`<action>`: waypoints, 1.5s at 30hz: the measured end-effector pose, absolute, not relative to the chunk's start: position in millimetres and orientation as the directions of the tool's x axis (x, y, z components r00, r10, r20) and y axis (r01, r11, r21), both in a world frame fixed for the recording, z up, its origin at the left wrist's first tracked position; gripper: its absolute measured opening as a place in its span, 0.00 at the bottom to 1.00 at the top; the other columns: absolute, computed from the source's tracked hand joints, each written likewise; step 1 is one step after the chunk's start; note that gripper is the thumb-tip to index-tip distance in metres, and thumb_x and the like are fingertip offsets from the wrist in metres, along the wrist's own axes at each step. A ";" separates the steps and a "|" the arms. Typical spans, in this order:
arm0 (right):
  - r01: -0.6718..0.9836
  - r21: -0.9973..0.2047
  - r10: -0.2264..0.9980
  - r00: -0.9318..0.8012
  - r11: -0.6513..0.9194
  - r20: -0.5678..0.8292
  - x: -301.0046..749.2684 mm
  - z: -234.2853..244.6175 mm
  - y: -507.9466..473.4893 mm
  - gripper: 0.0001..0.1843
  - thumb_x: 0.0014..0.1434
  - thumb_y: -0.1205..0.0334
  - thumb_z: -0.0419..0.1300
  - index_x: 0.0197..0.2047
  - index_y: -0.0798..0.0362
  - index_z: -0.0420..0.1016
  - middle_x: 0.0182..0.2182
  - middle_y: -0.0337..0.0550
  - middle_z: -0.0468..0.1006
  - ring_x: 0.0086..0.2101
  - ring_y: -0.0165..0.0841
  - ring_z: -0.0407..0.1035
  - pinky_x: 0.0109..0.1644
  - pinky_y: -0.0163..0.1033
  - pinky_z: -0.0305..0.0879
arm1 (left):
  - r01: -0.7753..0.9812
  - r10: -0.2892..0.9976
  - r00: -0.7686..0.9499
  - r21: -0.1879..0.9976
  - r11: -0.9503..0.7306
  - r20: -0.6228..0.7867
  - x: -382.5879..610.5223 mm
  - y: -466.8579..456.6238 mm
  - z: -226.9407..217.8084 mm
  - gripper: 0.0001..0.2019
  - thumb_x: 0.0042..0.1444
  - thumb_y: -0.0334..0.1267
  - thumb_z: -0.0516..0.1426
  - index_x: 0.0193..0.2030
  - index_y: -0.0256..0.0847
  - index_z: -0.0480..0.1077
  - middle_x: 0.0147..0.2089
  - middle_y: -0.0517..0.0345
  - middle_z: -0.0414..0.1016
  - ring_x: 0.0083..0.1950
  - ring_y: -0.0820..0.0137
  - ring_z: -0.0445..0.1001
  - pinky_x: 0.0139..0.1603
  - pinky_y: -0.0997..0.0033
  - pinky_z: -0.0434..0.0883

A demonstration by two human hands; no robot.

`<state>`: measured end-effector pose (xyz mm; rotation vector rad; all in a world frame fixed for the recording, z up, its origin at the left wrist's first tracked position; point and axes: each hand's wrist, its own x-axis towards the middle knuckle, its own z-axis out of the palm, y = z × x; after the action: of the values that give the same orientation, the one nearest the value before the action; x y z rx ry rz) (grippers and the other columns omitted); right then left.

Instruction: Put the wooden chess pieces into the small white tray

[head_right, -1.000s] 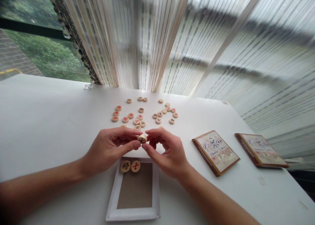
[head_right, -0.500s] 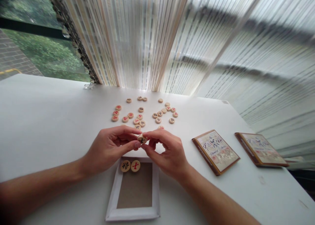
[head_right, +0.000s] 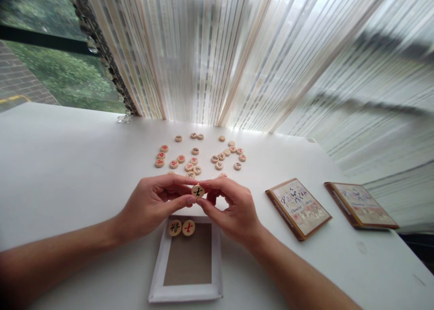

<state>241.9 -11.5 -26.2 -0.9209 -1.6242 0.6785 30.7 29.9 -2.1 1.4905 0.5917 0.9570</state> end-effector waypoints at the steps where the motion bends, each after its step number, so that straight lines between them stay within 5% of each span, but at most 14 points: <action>1: 0.217 -0.818 0.845 -0.103 0.533 0.524 241.7 -26.3 -11.3 0.15 0.64 0.69 0.72 0.53 0.49 0.82 0.39 0.45 0.83 0.34 0.34 0.78 0.38 0.40 0.78 | -0.164 0.816 0.532 0.973 -0.162 0.226 30.7 30.1 -2.6 0.13 0.62 0.31 0.69 0.53 0.40 0.83 0.43 0.56 0.89 0.44 0.69 0.89 0.48 0.78 0.85; 22: 0.261 -0.857 0.896 -0.121 0.444 0.428 236.5 -24.1 17.8 0.12 0.66 0.57 0.71 0.50 0.51 0.86 0.40 0.48 0.88 0.35 0.35 0.81 0.40 0.40 0.79 | -0.168 0.874 0.457 0.981 -0.099 0.166 28.7 54.6 -9.7 0.16 0.57 0.40 0.73 0.49 0.33 0.85 0.45 0.45 0.89 0.37 0.66 0.86 0.42 0.68 0.86; 29: 0.329 -0.815 0.879 -0.178 0.476 0.442 239.0 -23.3 15.1 0.13 0.72 0.55 0.64 0.39 0.53 0.85 0.28 0.43 0.83 0.27 0.32 0.75 0.30 0.35 0.71 | -0.168 0.871 0.462 0.981 -0.097 0.166 30.8 52.3 -14.5 0.12 0.58 0.41 0.72 0.43 0.34 0.85 0.40 0.49 0.88 0.35 0.69 0.85 0.40 0.73 0.84; 39: 0.198 -0.927 0.940 -0.192 0.318 0.281 235.4 -15.6 9.6 0.22 0.74 0.47 0.59 0.33 0.52 0.79 0.25 0.39 0.78 0.27 0.31 0.69 0.32 0.36 0.66 | -0.139 0.857 0.495 0.987 -0.083 0.142 32.6 43.1 -12.5 0.19 0.57 0.35 0.72 0.56 0.36 0.82 0.38 0.51 0.89 0.37 0.65 0.88 0.42 0.69 0.87; 45: 0.188 -0.963 0.967 -0.202 0.196 0.157 231.5 -14.0 7.7 0.19 0.62 0.44 0.72 0.36 0.53 0.79 0.26 0.37 0.74 0.28 0.31 0.65 0.30 0.36 0.62 | -0.065 0.840 0.496 0.974 -0.217 0.221 31.3 41.3 -13.8 0.16 0.59 0.35 0.70 0.53 0.36 0.83 0.41 0.51 0.88 0.41 0.65 0.87 0.47 0.70 0.86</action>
<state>231.5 7.7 -14.0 -1.1273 -1.5801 1.1005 31.3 41.3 -13.8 1.5707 0.6893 0.9662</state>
